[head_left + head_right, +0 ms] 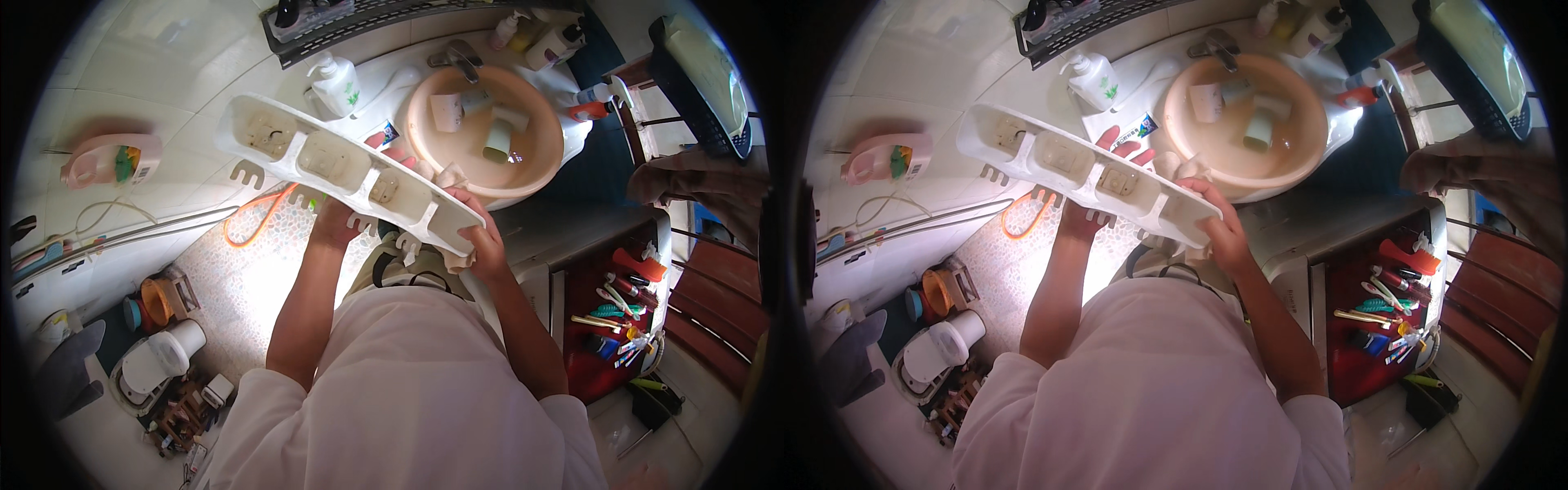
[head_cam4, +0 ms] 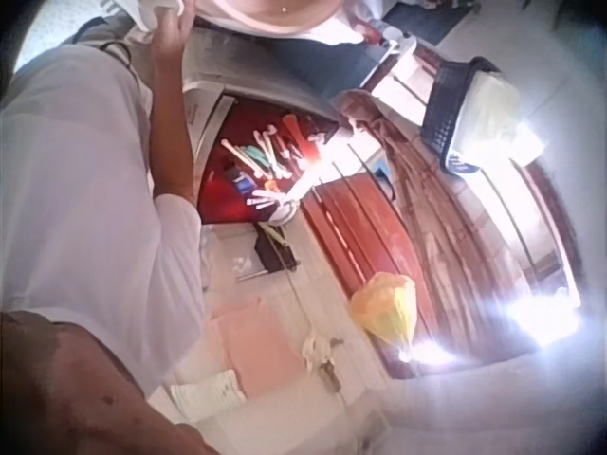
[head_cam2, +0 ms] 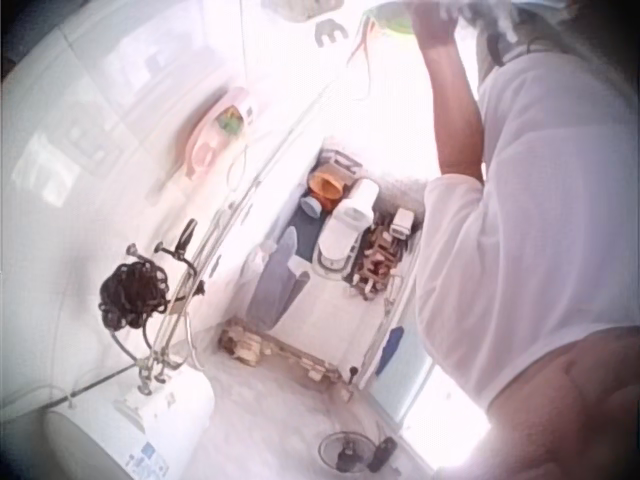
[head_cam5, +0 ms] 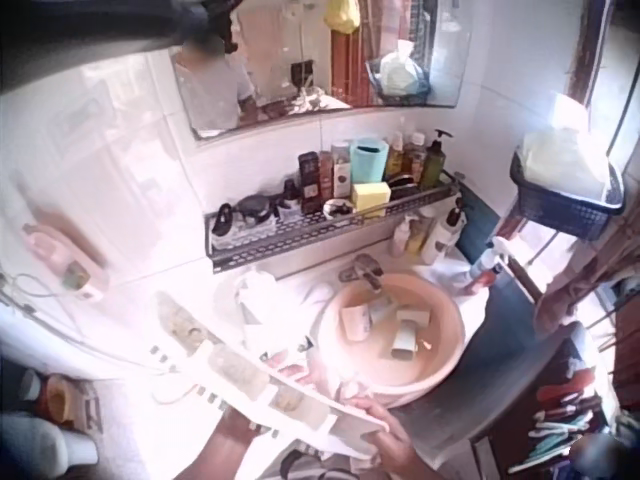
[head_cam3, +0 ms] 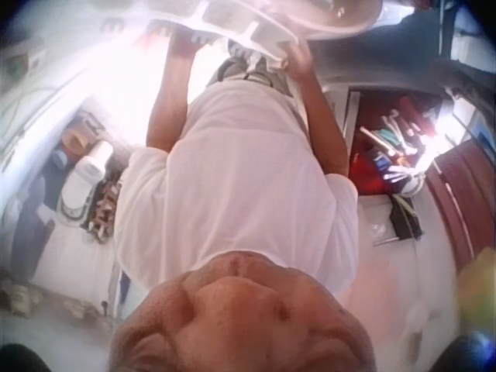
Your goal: The person washes various bathroom items including toothbrushes, a comb, tubes of cream, and a holder in a sink with water and a cloth, then places them on top of a washing machine.
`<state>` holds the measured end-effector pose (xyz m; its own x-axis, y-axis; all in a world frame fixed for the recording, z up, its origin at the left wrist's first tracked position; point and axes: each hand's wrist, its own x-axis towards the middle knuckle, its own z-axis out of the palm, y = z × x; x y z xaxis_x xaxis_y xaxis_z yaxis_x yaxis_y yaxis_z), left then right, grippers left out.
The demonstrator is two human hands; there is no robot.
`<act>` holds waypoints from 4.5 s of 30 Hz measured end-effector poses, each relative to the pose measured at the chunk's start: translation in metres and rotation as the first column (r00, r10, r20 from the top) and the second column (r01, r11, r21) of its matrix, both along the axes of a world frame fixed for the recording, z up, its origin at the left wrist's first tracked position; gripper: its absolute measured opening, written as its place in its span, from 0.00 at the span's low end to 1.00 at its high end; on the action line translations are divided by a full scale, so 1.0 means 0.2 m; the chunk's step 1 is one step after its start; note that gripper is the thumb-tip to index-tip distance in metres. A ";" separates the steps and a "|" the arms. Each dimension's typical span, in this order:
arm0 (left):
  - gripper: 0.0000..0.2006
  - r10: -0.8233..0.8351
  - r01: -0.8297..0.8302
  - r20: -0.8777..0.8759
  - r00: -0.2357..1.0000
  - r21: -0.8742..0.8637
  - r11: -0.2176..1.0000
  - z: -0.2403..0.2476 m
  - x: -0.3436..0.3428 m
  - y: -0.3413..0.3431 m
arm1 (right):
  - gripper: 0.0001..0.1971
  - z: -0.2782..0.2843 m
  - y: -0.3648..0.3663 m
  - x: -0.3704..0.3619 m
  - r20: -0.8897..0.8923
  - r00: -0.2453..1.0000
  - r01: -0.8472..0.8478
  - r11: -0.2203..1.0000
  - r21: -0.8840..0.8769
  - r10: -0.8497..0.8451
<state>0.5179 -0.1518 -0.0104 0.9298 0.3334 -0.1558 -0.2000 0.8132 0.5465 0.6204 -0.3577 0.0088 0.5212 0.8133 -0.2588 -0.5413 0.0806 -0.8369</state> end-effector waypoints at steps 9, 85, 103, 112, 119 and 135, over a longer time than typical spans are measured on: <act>0.18 0.147 -0.170 -0.294 0.945 -0.055 0.984 -0.29 -0.11 0.13 | 0.14 -0.08 0.15 0.20 0.155 0.916 0.398 0.891 -0.220 -0.371; 0.15 0.233 0.385 -0.812 0.535 0.480 0.788 -0.68 0.41 0.36 | 0.25 -1.21 0.50 1.25 0.538 0.425 -0.111 0.632 -0.767 0.728; 0.26 0.420 0.287 -0.382 0.824 0.918 0.273 -0.58 0.89 -0.21 | 0.21 -1.27 0.36 1.13 0.653 0.668 0.157 0.790 -0.592 0.357; 0.26 -0.472 0.432 -0.385 0.793 -0.192 0.881 -0.64 1.05 -0.20 | 0.13 -0.59 0.35 1.05 0.464 0.877 0.293 0.901 -0.320 -0.120; 0.36 -0.145 0.091 -0.567 0.811 -0.121 0.988 -0.74 1.09 -0.31 | 0.17 -0.69 0.28 0.90 0.730 0.683 0.283 0.922 -0.264 -0.001; 0.34 -0.103 0.437 -0.727 0.679 0.288 0.852 -1.05 1.12 -0.29 | 0.14 -1.01 0.37 1.12 0.326 0.916 -0.061 0.883 -0.465 0.235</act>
